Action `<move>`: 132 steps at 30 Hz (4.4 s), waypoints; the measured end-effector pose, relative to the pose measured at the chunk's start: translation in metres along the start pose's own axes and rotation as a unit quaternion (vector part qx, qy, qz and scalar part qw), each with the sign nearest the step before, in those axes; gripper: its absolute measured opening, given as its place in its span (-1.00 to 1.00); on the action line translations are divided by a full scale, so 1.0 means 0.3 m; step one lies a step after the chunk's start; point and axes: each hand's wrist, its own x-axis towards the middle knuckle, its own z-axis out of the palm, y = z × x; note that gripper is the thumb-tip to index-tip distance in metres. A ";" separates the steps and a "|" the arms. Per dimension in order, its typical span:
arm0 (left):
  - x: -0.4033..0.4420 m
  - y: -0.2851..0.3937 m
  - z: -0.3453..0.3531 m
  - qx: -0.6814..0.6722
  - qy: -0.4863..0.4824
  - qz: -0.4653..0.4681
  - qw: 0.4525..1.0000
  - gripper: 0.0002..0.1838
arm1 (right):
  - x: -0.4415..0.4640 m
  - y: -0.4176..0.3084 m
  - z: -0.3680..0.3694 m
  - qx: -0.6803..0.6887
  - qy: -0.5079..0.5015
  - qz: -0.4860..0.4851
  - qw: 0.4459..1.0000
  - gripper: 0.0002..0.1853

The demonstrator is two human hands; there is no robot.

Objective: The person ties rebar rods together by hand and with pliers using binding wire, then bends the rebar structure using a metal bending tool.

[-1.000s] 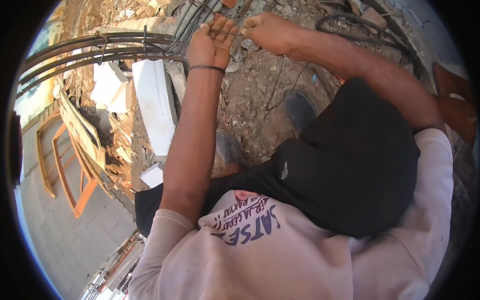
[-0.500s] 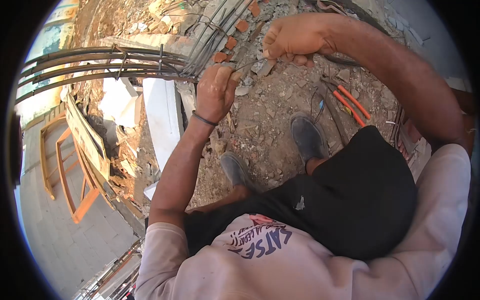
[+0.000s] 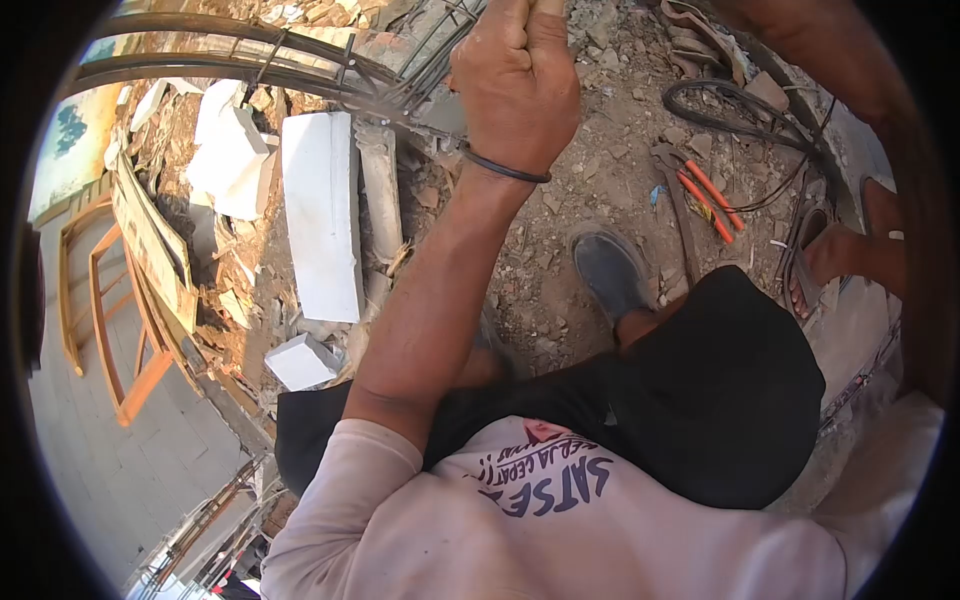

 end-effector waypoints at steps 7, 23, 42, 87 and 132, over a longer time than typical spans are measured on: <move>-0.247 -0.423 -0.060 0.123 -0.003 -0.041 0.992 -0.78 | 0.455 0.389 0.654 0.119 0.082 -0.243 0.959 -0.69; -0.279 -0.536 -0.070 0.150 0.130 -0.231 0.953 -0.41 | 0.643 0.338 0.909 0.209 0.088 -0.225 0.948 -0.78; -0.222 -0.637 -0.101 0.347 -0.001 -0.109 0.931 -0.87 | 0.661 0.383 0.777 0.110 0.061 -0.253 0.959 -0.81; -0.313 -0.624 -0.090 -0.118 0.169 -0.424 0.882 -0.40 | 0.722 0.330 0.958 0.205 0.080 -0.243 0.945 -0.78; -0.257 -0.612 -0.031 -0.163 0.257 -0.401 0.864 -0.38 | 0.905 0.201 1.049 0.073 0.214 -0.318 0.921 -0.88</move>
